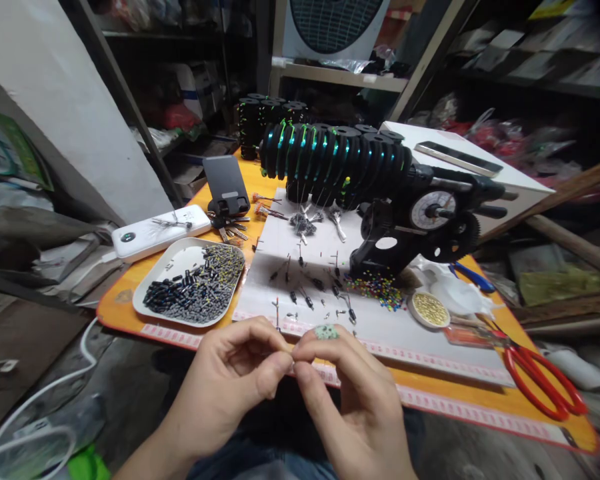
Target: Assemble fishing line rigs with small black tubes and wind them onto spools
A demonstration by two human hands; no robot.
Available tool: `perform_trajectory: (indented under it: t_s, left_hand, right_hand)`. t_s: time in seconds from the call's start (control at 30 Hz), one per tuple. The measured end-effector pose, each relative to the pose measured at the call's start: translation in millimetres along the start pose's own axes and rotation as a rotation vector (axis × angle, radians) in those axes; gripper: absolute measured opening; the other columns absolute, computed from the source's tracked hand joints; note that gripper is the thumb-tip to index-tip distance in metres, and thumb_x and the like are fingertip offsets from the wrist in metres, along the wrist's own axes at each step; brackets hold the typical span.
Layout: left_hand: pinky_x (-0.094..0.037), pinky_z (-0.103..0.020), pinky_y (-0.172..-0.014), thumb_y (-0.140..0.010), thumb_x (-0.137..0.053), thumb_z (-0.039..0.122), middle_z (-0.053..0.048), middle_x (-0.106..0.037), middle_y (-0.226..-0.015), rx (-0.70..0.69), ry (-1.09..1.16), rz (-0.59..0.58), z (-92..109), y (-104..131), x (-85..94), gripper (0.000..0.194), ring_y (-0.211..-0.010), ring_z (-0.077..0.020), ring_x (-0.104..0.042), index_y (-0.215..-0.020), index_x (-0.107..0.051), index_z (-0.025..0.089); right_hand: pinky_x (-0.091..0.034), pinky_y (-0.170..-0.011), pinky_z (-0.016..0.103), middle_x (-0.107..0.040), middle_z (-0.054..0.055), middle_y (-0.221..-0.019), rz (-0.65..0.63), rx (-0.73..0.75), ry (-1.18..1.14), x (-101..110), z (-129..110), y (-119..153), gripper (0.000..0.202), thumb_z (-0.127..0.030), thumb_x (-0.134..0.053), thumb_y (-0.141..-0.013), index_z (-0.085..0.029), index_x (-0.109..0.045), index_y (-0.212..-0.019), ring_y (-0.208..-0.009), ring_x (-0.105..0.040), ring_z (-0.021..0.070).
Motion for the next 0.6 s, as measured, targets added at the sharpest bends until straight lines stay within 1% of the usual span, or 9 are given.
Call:
perform_trajectory:
  t_s: [0.1, 0.17, 0.23, 0.27, 0.33, 0.4, 0.47, 0.53, 0.6]
  left_hand:
    - [-0.042, -0.014, -0.051, -0.084, -0.068, 0.019, 0.003, -0.058, -0.07, -0.035, 0.01, 0.003, 2.3, 0.7, 0.3, 0.007, -0.052, -0.0043, -0.048, -0.078, -0.066, 0.017]
    - [-0.045, -0.015, -0.056, -0.085, -0.067, 0.017, 0.002, -0.059, -0.073, -0.049, -0.022, -0.009, 4.7, 1.4, -0.9, 0.006, -0.058, -0.0056, -0.051, -0.079, -0.065, 0.017]
    - [-0.048, -0.016, -0.064, -0.086, -0.065, 0.017, 0.001, -0.06, -0.075, -0.049, -0.078, -0.024, 7.4, 2.4, -2.4, 0.007, -0.066, -0.008, -0.055, -0.08, -0.063, 0.018]
    - [-0.048, -0.017, -0.066, -0.087, -0.064, 0.017, 0.001, -0.06, -0.076, -0.041, -0.108, -0.032, 8.4, 2.9, -3.1, 0.007, -0.069, -0.009, -0.056, -0.08, -0.062, 0.018]
    - [-0.049, -0.018, -0.066, -0.087, -0.062, 0.017, 0.001, -0.06, -0.077, -0.015, -0.173, -0.054, 9.8, 4.0, -5.0, 0.007, -0.072, -0.0104, -0.057, -0.08, -0.061, 0.018]
    - [-0.049, -0.019, -0.063, -0.087, -0.061, 0.017, 0.001, -0.061, -0.076, -0.011, -0.252, -0.066, 12.2, 4.9, -5.8, 0.007, -0.07, -0.0108, -0.058, -0.081, -0.062, 0.019]
    - [-0.05, -0.019, -0.063, -0.088, -0.061, 0.015, 0.0, -0.064, -0.077, -0.086, -0.358, -0.051, 19.5, 5.6, -5.1, 0.007, -0.07, -0.0113, -0.061, -0.082, -0.063, 0.019]
    - [-0.052, -0.021, -0.065, -0.086, -0.062, 0.01, 0.0, -0.066, -0.077, -0.263, -0.48, -0.03, 33.3, 8.2, -6.5, 0.01, -0.071, -0.0119, -0.063, -0.085, -0.064, 0.02]
    - [-0.054, -0.021, -0.067, -0.084, -0.063, 0.004, -0.002, -0.068, -0.079, -0.477, -0.595, -0.028, 47.4, 14.1, -11.4, 0.017, -0.073, -0.0125, -0.065, -0.091, -0.064, 0.019]
  right_hand:
    - [-0.053, -0.063, 0.028, -0.061, 0.001, -0.072, 0.031, 0.016, 0.025, -1.5, -2.2, -2.1, 0.012, -0.01, -0.058, -0.084, -0.019, -0.064, -0.085, -0.068, -0.06, 0.0148]
    - [-0.054, -0.061, 0.028, -0.061, 0.003, -0.073, 0.07, 0.103, 0.101, 1.0, -9.7, -3.1, 0.013, -0.008, -0.057, -0.083, -0.019, -0.065, -0.084, -0.067, -0.059, 0.0149]
    - [-0.057, -0.062, 0.03, -0.064, 0.006, -0.079, 0.132, 0.282, 0.245, 7.3, -25.3, -1.2, 0.014, -0.006, -0.059, -0.081, -0.017, -0.066, -0.085, -0.075, -0.062, 0.0171]
    - [-0.059, -0.066, 0.03, -0.067, 0.008, -0.083, 0.131, 0.399, 0.33, 7.3, -34.9, 1.5, 0.013, -0.005, -0.061, -0.081, -0.016, -0.067, -0.086, -0.082, -0.064, 0.019]
    - [-0.061, -0.077, 0.03, -0.072, 0.01, -0.091, 0.052, 0.624, 0.474, 0.3, -49.9, 9.0, 0.011, -0.005, -0.065, -0.08, -0.013, -0.068, -0.087, -0.096, -0.065, 0.0217]
    - [-0.061, -0.08, 0.028, -0.074, 0.01, -0.091, -0.031, 0.719, 0.524, -5.4, -53.9, 12.6, 0.01, -0.005, -0.065, -0.082, -0.013, -0.068, -0.087, -0.098, -0.066, 0.0216]
    - [-0.06, -0.073, 0.029, -0.072, 0.009, -0.084, -0.009, 0.63, 0.45, -0.8, -49.2, 6.5, 0.012, -0.003, -0.063, -0.082, -0.014, -0.065, -0.086, -0.087, -0.067, 0.0202]
    - [-0.058, -0.065, 0.029, -0.068, 0.008, -0.079, 0.043, 0.45, 0.302, 5.5, -37.8, -2.3, 0.014, -0.001, -0.06, -0.081, -0.015, -0.062, -0.085, -0.077, -0.064, 0.0179]
    - [-0.056, -0.062, 0.029, -0.064, 0.006, -0.077, 0.038, 0.303, 0.186, 4.2, -26.7, -7.2, 0.015, -0.002, -0.057, -0.081, -0.016, -0.06, -0.085, -0.073, -0.061, 0.0162]
Point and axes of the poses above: each hand's wrist, its own y-axis away from the middle knuckle, its own x-axis out of the back of the hand, z = x × y, the point moved 9 cm from there along -y, towards the middle knuckle
